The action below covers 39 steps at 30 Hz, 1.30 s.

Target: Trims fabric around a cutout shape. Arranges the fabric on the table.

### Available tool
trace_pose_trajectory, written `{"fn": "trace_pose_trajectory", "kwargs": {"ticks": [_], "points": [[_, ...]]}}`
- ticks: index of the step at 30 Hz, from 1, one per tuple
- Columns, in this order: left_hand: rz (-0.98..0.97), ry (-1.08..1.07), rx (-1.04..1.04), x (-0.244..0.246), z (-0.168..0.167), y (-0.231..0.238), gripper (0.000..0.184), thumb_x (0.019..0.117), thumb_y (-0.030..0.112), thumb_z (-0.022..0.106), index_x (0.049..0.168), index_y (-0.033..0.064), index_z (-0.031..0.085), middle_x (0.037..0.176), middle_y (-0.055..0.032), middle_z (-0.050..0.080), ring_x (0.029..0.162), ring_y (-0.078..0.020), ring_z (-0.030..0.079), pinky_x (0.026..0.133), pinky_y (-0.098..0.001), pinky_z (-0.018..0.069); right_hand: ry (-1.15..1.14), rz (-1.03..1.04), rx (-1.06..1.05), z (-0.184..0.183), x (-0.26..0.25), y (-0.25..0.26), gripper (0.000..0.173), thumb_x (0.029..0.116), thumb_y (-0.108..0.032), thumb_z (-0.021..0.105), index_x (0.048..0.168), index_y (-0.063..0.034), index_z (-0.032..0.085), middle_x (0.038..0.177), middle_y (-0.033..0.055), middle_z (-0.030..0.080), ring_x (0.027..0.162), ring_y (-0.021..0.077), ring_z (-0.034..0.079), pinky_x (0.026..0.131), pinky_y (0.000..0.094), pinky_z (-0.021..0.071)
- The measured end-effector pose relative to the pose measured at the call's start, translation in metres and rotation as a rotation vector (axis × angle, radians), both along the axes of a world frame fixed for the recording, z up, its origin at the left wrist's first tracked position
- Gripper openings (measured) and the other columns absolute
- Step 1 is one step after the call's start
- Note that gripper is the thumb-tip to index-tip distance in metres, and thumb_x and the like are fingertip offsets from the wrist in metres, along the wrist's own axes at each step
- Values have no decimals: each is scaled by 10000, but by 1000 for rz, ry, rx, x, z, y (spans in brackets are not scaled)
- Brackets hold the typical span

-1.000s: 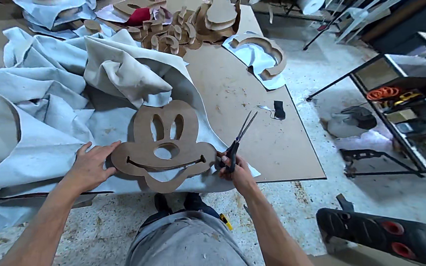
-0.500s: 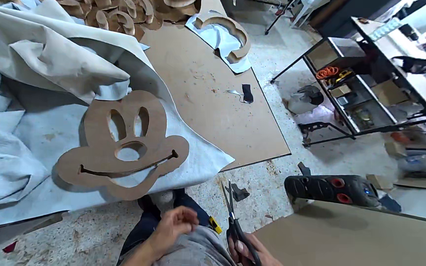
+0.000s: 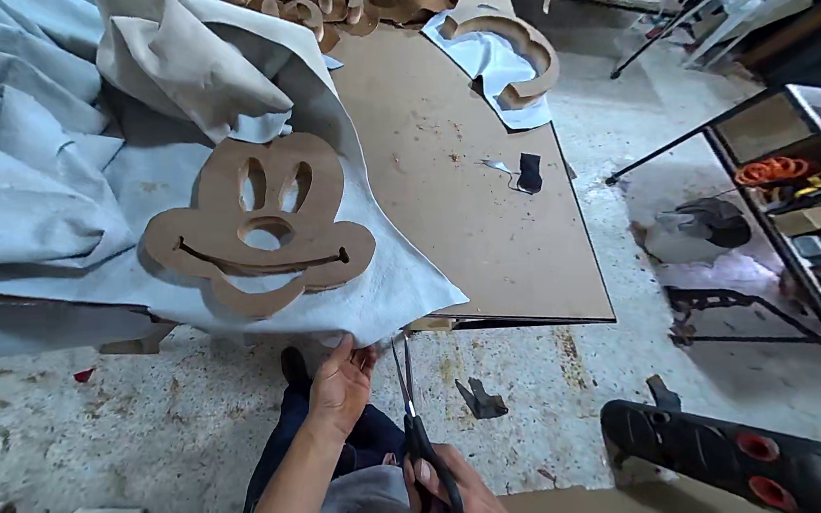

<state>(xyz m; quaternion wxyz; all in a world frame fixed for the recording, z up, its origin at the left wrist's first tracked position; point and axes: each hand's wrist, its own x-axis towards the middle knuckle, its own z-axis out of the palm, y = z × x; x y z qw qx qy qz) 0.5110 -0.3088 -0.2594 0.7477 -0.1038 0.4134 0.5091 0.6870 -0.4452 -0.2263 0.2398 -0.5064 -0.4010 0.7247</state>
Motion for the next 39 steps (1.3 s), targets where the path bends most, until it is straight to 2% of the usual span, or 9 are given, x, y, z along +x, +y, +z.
{"fn": "trace_pose_trajectory", "kwargs": {"ticks": [3,6,12,18,23,27,30,33,39], "points": [[29,132,13,3,17,0,154,1082,95,448,1149,-13,536,905,-152,713,798,-216,725,792,-343,614,19,-19,25,2,-10,6,709,880,-807,507,904,-116,665,706,-35,669,567,48,583,510,227,463],[5,232,-7,5,31,-6,108,1058,77,516,1102,-20,538,873,-145,718,759,-201,729,746,-316,618,14,-78,19,6,-24,14,688,882,-800,512,894,-128,665,687,-41,670,551,48,590,482,219,457],[-52,350,-23,6,35,-8,153,1011,52,608,1094,-59,545,830,-150,715,723,-191,724,698,-304,618,14,-216,10,14,-46,38,576,978,-647,463,895,-110,651,666,-14,668,496,60,565,429,216,422],[-89,331,-10,1,24,-10,159,999,50,629,1076,-71,559,834,-155,714,732,-194,723,717,-303,618,-39,-269,-50,25,-60,46,498,1031,-521,427,873,-101,644,632,-6,649,467,60,545,412,210,401],[-115,298,-29,-2,24,-8,171,994,57,640,1068,-67,548,828,-154,714,726,-195,726,709,-298,620,-102,-382,-64,26,-71,42,446,1030,-445,514,792,-91,642,564,-18,588,442,58,514,417,222,401],[-139,262,-13,-6,25,-6,139,991,40,637,1038,-63,557,803,-148,712,702,-190,717,696,-300,615,-128,-398,-103,33,-75,45,451,1052,-417,494,792,-80,641,563,-8,592,429,59,513,394,215,394],[-175,239,-8,-10,21,-5,149,986,40,645,1030,-66,551,805,-155,711,698,-193,716,683,-306,612,-129,-402,-142,40,-79,57,495,1080,-438,410,843,-66,634,577,16,611,395,63,474,358,206,342],[-212,198,11,-15,15,-5,164,973,37,664,1026,-83,566,825,-167,705,713,-208,712,696,-328,615,-148,-432,-172,43,-84,71,556,1100,-464,346,849,-57,629,591,35,599,388,89,463,349,224,356],[-311,143,40,-26,8,-2,162,977,38,659,1037,-74,557,832,-152,703,699,-184,707,685,-306,615,-223,-578,-190,51,-108,76,507,1102,-407,419,815,-42,621,554,32,562,368,88,431,337,231,346]]}}
